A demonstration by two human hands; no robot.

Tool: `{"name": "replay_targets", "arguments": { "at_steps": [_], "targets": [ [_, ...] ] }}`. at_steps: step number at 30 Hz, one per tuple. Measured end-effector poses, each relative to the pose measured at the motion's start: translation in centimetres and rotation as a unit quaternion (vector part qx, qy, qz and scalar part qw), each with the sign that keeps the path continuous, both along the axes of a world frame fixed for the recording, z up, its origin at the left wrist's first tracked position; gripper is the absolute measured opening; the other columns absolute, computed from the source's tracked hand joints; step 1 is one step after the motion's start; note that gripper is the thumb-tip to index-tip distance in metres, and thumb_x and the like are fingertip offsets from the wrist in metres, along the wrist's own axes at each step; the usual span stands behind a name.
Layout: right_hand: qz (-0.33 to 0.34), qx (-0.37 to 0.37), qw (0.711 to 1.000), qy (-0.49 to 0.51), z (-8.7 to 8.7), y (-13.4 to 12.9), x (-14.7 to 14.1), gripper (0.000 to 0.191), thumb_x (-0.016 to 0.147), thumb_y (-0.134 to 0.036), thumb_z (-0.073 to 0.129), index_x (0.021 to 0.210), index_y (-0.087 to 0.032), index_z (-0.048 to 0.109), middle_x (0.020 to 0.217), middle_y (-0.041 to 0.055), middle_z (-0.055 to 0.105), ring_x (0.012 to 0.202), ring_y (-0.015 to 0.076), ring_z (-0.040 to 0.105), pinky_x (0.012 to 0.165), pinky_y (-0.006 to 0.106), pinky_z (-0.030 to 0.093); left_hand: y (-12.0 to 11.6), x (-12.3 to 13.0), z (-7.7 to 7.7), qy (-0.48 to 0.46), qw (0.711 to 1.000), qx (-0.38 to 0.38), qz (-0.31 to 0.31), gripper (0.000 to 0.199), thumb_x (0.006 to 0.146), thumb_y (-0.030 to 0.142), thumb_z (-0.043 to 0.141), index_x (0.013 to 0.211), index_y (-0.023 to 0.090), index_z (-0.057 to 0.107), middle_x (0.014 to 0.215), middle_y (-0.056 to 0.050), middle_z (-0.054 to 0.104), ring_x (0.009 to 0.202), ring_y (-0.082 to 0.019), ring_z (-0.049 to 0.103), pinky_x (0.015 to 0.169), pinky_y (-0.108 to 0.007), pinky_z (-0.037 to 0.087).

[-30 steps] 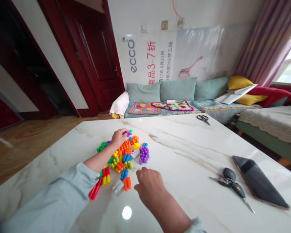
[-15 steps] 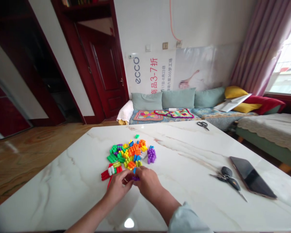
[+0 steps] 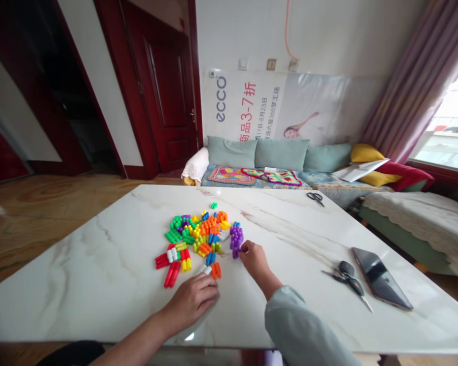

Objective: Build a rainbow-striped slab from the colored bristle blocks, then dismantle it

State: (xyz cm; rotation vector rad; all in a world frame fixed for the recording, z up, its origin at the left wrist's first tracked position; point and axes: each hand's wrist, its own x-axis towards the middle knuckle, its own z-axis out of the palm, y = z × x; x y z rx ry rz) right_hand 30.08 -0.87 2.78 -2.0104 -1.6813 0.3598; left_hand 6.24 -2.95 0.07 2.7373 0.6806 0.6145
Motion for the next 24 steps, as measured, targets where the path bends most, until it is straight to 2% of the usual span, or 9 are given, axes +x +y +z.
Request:
{"name": "replay_targets", "arguments": {
  "at_steps": [5,9,11,16,24],
  "targets": [
    [-0.029,0.001,0.999,-0.034,0.1,0.2,0.0,0.015,0.081,-0.021,0.055,0.089,-0.016,0.066,0.088,0.0055,0.069,0.078,0.0162,0.062,0.068,0.024,0.042,0.6,0.0,-0.5,0.0,0.999,-0.009,0.037,0.016,0.083,0.019,0.062,0.098,0.023,0.065,0.111,-0.005,0.062,0.105,-0.024,0.054,0.093,-0.04,0.045],
    [-0.015,-0.046,0.997,-0.065,0.9,-0.6,0.4,0.015,0.08,-0.031,0.06,0.075,-0.019,0.068,0.077,0.0042,0.068,0.072,0.0169,0.061,0.06,0.024,0.038,0.6,0.0,-0.6,-0.003,0.999,-0.019,0.045,0.017,0.082,0.018,0.062,0.098,0.024,0.065,0.112,-0.004,0.062,0.105,-0.023,0.054,0.093,-0.04,0.045],
    [0.007,-0.07,0.995,-0.076,1.1,-0.9,0.2,0.012,0.076,-0.03,0.064,0.073,-0.02,0.07,0.079,0.0036,0.068,0.073,0.0164,0.061,0.06,0.024,0.038,0.5,0.1,-0.5,-0.003,0.999,-0.022,0.048,0.017,0.082,0.019,0.063,0.098,0.024,0.065,0.111,-0.004,0.061,0.106,-0.023,0.053,0.093,-0.04,0.045],
    [0.043,-0.087,0.991,-0.086,0.8,-0.9,-0.8,0.013,0.078,-0.025,0.062,0.084,-0.021,0.072,0.098,0.004,0.067,0.08,0.0139,0.062,0.07,0.023,0.041,0.4,0.2,0.1,0.004,0.998,-0.029,0.056,0.019,0.082,0.019,0.063,0.1,0.024,0.065,0.111,-0.004,0.061,0.106,-0.023,0.053,0.092,-0.04,0.045],
    [0.055,-0.081,0.992,-0.08,0.5,-0.3,-1.3,0.019,0.079,-0.024,0.057,0.091,-0.02,0.071,0.102,0.0055,0.066,0.086,0.0157,0.062,0.076,0.024,0.042,0.4,0.1,0.1,0.005,0.999,-0.023,0.049,0.02,0.084,0.019,0.06,0.102,0.024,0.064,0.111,-0.006,0.06,0.106,-0.024,0.052,0.092,-0.041,0.046]
  ]
}}
